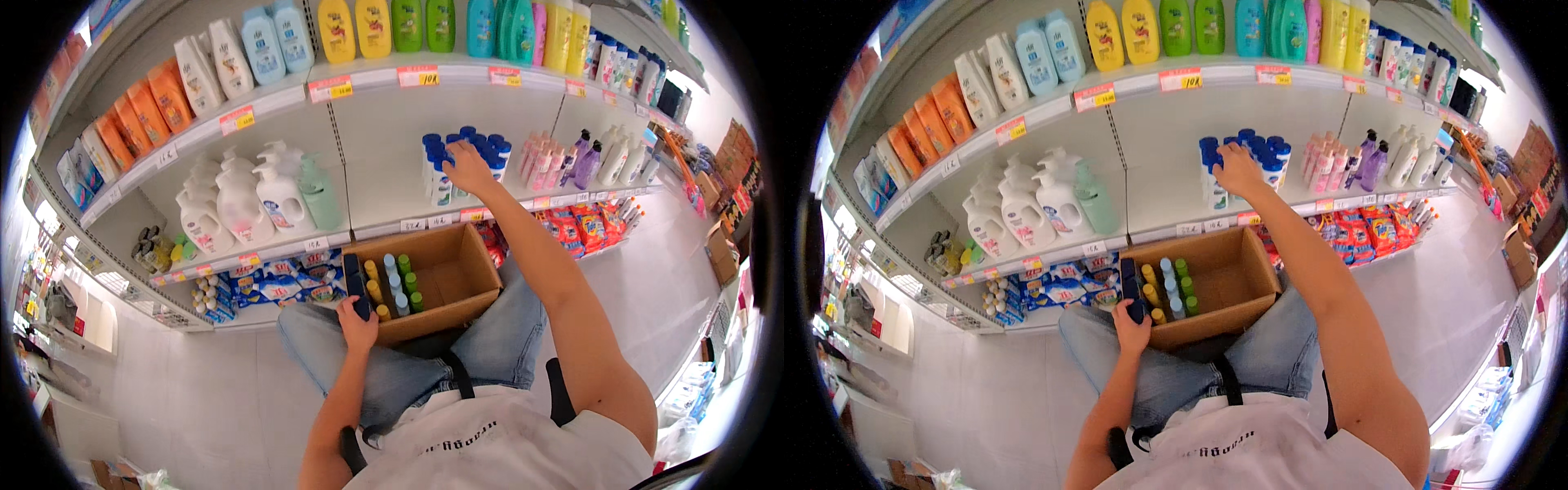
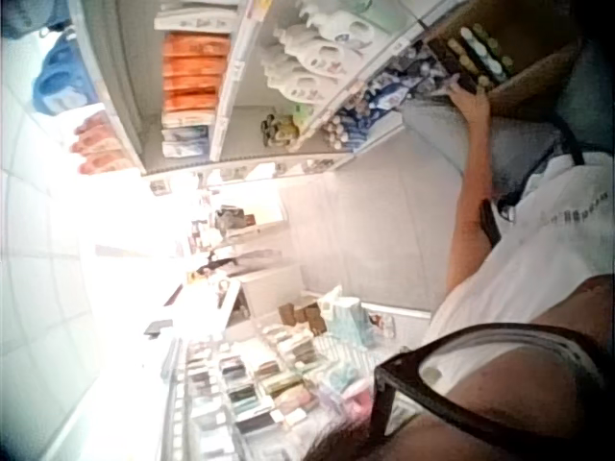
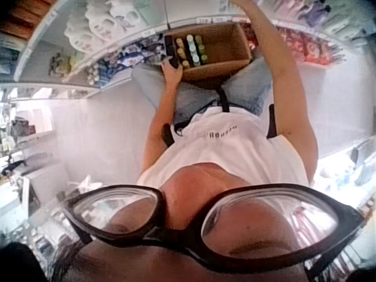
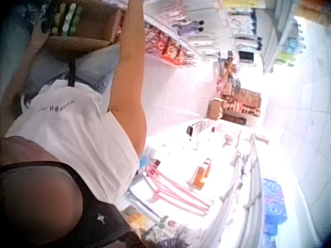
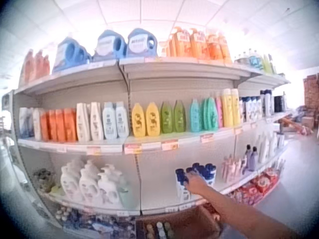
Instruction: The person sits on the floor in a store aisle and restocks shelves with various personal care products. They pick up bottles of shampoo, body wash, and deodorant from a cardboard box on their lap and place them onto the shelves. The person also handles packets of laundry detergent and tubes of hair gel, arranging them in rows.
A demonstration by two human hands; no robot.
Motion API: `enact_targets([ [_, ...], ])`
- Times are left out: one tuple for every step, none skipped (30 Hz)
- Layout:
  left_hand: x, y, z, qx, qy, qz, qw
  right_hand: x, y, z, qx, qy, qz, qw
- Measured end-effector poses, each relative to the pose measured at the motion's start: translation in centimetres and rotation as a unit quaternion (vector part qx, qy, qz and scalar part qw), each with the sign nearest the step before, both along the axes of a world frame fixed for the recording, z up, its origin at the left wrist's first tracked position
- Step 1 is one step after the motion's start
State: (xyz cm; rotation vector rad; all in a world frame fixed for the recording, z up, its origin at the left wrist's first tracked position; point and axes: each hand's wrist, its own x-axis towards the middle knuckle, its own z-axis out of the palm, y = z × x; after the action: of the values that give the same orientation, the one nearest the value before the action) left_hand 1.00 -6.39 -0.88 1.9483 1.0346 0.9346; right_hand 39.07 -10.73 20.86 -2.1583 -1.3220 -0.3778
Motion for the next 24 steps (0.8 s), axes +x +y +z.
enact_targets([
  [-0.1,0.0,0.2,0.004,0.004,-0.002,1.000,0.0,0.3,-1.2,-0.006,-0.037,0.001,0.999],
  [0.0,0.0,0.0,0.000,0.000,0.001,1.000,-0.1,0.4,-2.5,-0.011,-0.073,0.003,0.997],
  [-0.1,0.0,-0.1,0.016,0.000,0.000,1.000,-0.1,0.5,-3.8,-0.015,-0.109,0.003,0.994],
  [-0.2,-0.1,-0.2,0.032,0.000,0.000,0.999,-0.1,0.6,-4.9,-0.023,-0.114,0.008,0.993],
  [-0.1,0.0,-0.3,0.048,0.000,0.000,0.999,0.1,0.6,-5.7,-0.025,-0.122,-0.001,0.992],
  [-0.2,0.0,-0.4,0.042,-0.005,-0.006,0.999,0.0,0.6,-6.6,-0.031,-0.126,-0.008,0.991],
  [-0.2,-0.1,-0.2,0.042,-0.006,-0.005,0.999,-0.2,0.5,-6.9,-0.036,-0.133,-0.014,0.990],
  [-0.3,-0.1,-0.1,0.024,0.004,-0.005,1.000,-0.4,0.3,-7.3,-0.008,-0.150,-0.009,0.989],
  [-0.2,-0.2,0.1,0.008,0.012,-0.008,1.000,-0.2,0.3,-7.4,0.001,-0.156,-0.010,0.988],
  [0.0,-0.1,0.2,0.010,0.018,-0.005,1.000,0.0,0.4,-7.1,0.012,-0.164,-0.010,0.986],
  [0.1,-0.2,0.3,0.011,0.025,-0.003,1.000,0.1,0.2,-7.0,0.024,-0.172,-0.011,0.985],
  [-0.1,-0.3,0.4,0.014,0.031,0.002,0.999,-0.6,0.1,-6.1,0.011,-0.134,0.000,0.991],
  [-0.1,-0.3,0.2,0.015,0.030,0.003,0.999,-0.9,0.0,-5.6,-0.001,-0.106,0.004,0.994],
  [-0.2,-0.2,-0.1,0.015,0.029,0.004,0.999,-1.1,-0.2,-5.3,-0.013,-0.078,0.008,0.997],
  [0.0,-0.1,-0.1,0.017,0.025,0.002,1.000,-1.0,-0.4,-5.1,-0.025,-0.052,0.010,0.998],
  [0.1,-0.1,-0.2,0.026,0.022,0.003,0.999,-0.9,-0.6,-5.2,-0.006,-0.078,0.014,0.997],
  [0.2,-0.1,-0.2,0.034,0.020,0.003,0.999,-0.9,-0.8,-5.5,0.013,-0.103,0.018,0.994],
  [0.2,-0.1,-0.2,0.042,0.017,0.006,0.999,-1.0,-0.8,-5.7,0.032,-0.128,0.023,0.991],
  [0.2,-0.2,0.0,0.041,0.022,0.007,0.999,-2.1,-1.0,-5.2,0.038,-0.118,0.026,0.992],
  [0.0,-0.1,0.1,0.040,0.028,0.009,0.999,-3.5,-1.4,-4.9,0.044,-0.108,0.029,0.993],
  [0.0,-0.3,0.3,0.037,0.032,0.009,0.999,-4.8,-2.1,-4.1,0.047,-0.099,0.030,0.994],
  [0.0,-0.5,0.4,0.024,0.031,0.007,0.999,-6.0,-2.7,-3.5,0.074,-0.095,0.034,0.992],
  [0.1,-0.5,0.6,0.011,0.031,0.005,0.999,-6.9,-3.1,-3.6,0.080,-0.081,0.033,0.993],
  [0.1,-0.5,0.8,-0.001,0.030,0.003,1.000,-7.7,-3.5,-3.7,0.087,-0.067,0.032,0.993],
])
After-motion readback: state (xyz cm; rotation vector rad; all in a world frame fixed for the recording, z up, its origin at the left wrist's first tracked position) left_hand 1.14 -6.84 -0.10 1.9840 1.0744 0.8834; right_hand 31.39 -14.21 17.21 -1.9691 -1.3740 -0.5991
